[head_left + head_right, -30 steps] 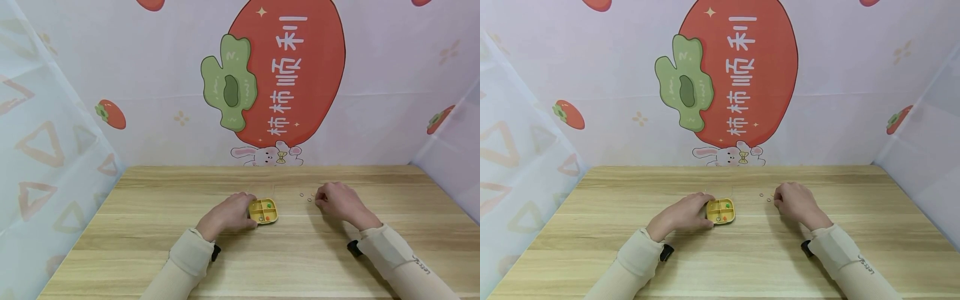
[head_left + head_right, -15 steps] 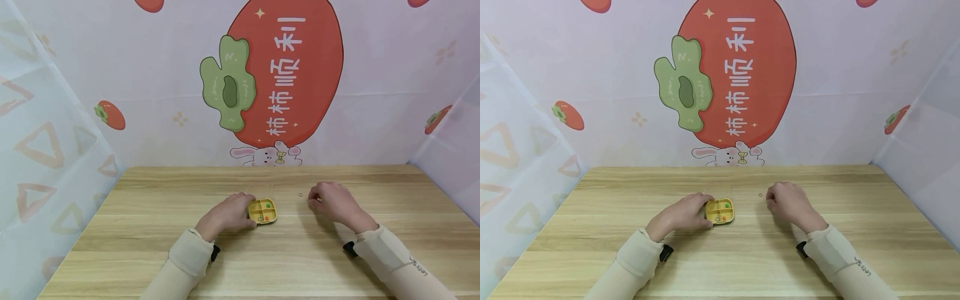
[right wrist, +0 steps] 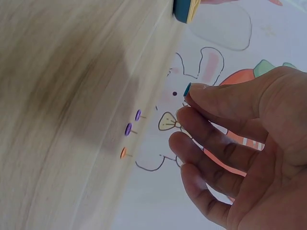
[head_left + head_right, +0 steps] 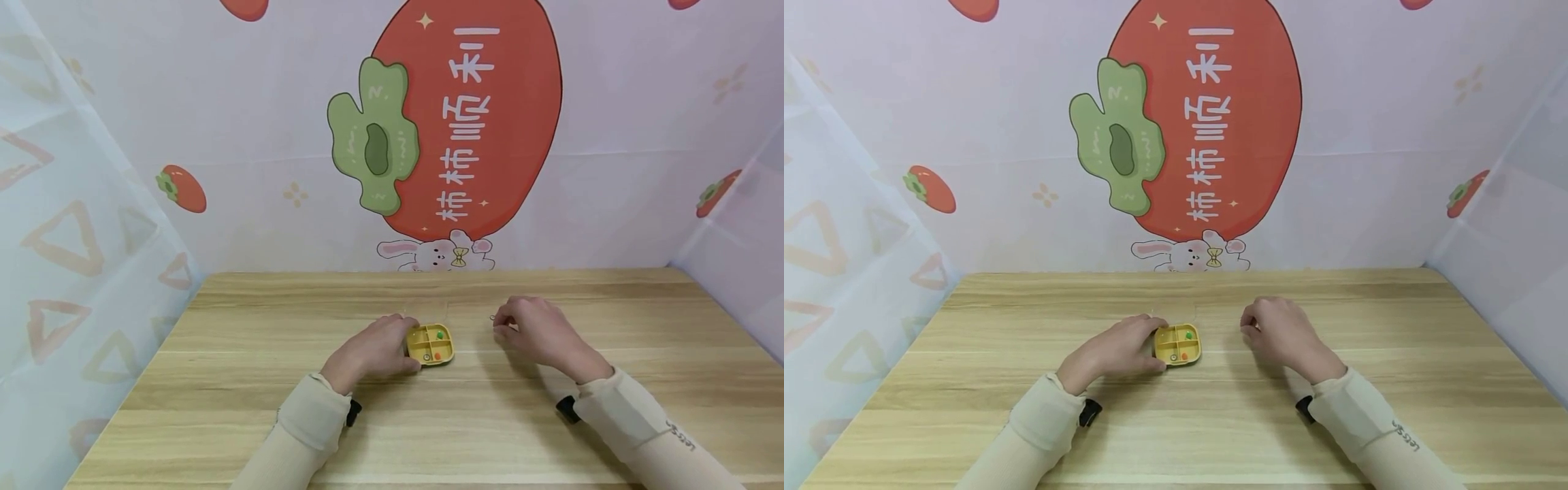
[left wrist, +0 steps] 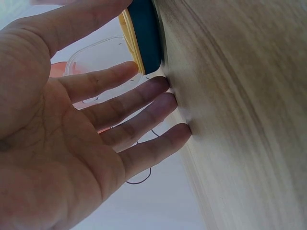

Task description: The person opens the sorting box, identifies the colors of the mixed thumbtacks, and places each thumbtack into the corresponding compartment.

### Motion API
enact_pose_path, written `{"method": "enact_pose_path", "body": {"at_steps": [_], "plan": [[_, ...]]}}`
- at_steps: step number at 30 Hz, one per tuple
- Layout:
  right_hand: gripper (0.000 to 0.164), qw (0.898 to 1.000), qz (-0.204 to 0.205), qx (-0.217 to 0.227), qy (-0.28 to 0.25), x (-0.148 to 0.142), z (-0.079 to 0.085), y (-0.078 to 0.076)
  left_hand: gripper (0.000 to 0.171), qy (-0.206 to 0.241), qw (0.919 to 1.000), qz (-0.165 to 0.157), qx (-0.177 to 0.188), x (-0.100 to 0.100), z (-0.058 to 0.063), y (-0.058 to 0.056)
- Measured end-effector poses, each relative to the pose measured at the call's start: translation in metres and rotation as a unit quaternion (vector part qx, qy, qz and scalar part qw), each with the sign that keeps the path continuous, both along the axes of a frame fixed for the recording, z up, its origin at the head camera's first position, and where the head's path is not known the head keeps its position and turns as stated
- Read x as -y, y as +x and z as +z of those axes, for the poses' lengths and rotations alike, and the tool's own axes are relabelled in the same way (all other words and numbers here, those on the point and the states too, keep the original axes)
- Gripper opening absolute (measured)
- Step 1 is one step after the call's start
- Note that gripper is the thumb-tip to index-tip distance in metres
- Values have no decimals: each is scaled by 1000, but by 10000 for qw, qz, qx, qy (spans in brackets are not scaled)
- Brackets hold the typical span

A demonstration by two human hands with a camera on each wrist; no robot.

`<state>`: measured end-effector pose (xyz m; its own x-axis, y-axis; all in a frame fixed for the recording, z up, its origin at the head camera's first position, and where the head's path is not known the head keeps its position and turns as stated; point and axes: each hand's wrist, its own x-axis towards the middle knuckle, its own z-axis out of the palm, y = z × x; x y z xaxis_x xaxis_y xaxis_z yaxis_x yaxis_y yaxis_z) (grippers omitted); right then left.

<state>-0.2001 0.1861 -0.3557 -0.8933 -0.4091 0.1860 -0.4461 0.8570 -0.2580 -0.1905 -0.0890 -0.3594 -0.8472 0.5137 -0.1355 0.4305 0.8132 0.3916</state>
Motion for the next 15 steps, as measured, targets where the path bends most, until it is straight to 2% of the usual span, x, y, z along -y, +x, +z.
{"method": "enact_pose_path", "body": {"at_steps": [15], "plan": [[3,9991,363,-161,-130,28,5,4,66,29,10000,-62,-51,-1,-1,-1]]}}
